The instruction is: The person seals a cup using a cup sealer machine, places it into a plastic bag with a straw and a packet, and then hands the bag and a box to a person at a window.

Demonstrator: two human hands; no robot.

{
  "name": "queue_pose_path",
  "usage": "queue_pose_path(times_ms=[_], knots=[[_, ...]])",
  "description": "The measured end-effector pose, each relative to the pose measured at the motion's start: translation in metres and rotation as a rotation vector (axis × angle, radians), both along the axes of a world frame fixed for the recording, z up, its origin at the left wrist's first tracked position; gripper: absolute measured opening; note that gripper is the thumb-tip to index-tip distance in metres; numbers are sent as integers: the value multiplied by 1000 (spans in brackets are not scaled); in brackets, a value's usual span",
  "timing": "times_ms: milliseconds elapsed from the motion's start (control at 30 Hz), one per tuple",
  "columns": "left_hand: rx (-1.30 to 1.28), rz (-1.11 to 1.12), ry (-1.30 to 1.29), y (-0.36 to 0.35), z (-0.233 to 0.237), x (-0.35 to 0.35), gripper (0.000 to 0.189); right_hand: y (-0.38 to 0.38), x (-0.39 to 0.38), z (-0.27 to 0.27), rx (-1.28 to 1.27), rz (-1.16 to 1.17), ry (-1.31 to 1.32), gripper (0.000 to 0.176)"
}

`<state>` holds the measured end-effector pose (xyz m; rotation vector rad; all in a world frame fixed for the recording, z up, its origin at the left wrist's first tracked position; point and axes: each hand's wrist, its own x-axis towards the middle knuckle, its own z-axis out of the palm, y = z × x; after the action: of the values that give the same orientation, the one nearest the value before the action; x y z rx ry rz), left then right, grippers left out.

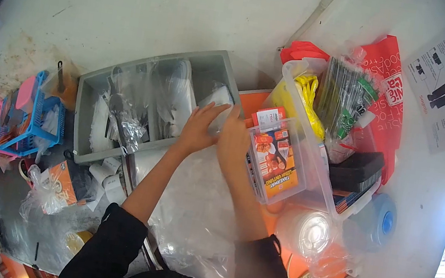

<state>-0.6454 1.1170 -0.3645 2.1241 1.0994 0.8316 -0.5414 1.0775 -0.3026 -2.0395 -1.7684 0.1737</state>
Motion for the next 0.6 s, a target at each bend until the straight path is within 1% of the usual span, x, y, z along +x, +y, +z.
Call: queue_pose_path(times_ms=[33, 67, 100, 133, 167, 200, 233, 267, 300, 333, 367, 400, 467, 500, 533, 567, 600], knots=[[20, 8, -14, -1, 0, 0, 75, 0, 2, 6, -137, 14, -54, 41], [40, 15, -27, -2, -2, -1, 76, -1, 1, 2, -142, 16, -54, 41], [39, 18, -28, -2, -2, -3, 76, -1, -1, -3, -57, 11, -146, 38], [3, -2, -46, -1, -3, -4, 81, -1, -1, -7, 27, 6, -240, 34], [-33, -20, -65, 1, -8, -5, 85, -1, -2, -1, 28, 11, -243, 34], [-36, -15, -67, 5, -14, -7, 85, -1, -2, 7, 188, 274, -401, 27], [-26, -74, -121, 9, -20, -10, 91, -1, -1, 12, 347, 539, -553, 21], [-17, -134, -174, 12, -26, -13, 96, 2, 5, 4, 342, 545, -551, 21], [-22, -133, -174, 10, -24, -17, 96, 9, 12, -10, 136, 613, -591, 17], [-145, -162, -303, 11, -21, -21, 99, 14, 19, -22, -67, 676, -628, 14], [-266, -190, -431, 11, -19, -24, 103, 17, 21, -23, -66, 677, -630, 14], [-264, -188, -433, 12, -17, -27, 103, 19, 23, -24, -65, 686, -656, 13], [-286, -232, -396, 12, -12, -31, 93, 22, 22, -18, -60, 700, -683, 12], [-287, -228, -397, 10, -9, -32, 93, 21, 21, -9, 1, 733, -691, 12], [-239, -209, -258, 8, -5, -32, 79, 21, 20, -3, 62, 766, -698, 12], [-192, -189, -119, 7, -5, -30, 66, 24, 20, -3, 62, 768, -698, 12], [-194, -190, -119, 7, -8, -28, 66, 27, 22, -3, -45, 734, -621, 11]])
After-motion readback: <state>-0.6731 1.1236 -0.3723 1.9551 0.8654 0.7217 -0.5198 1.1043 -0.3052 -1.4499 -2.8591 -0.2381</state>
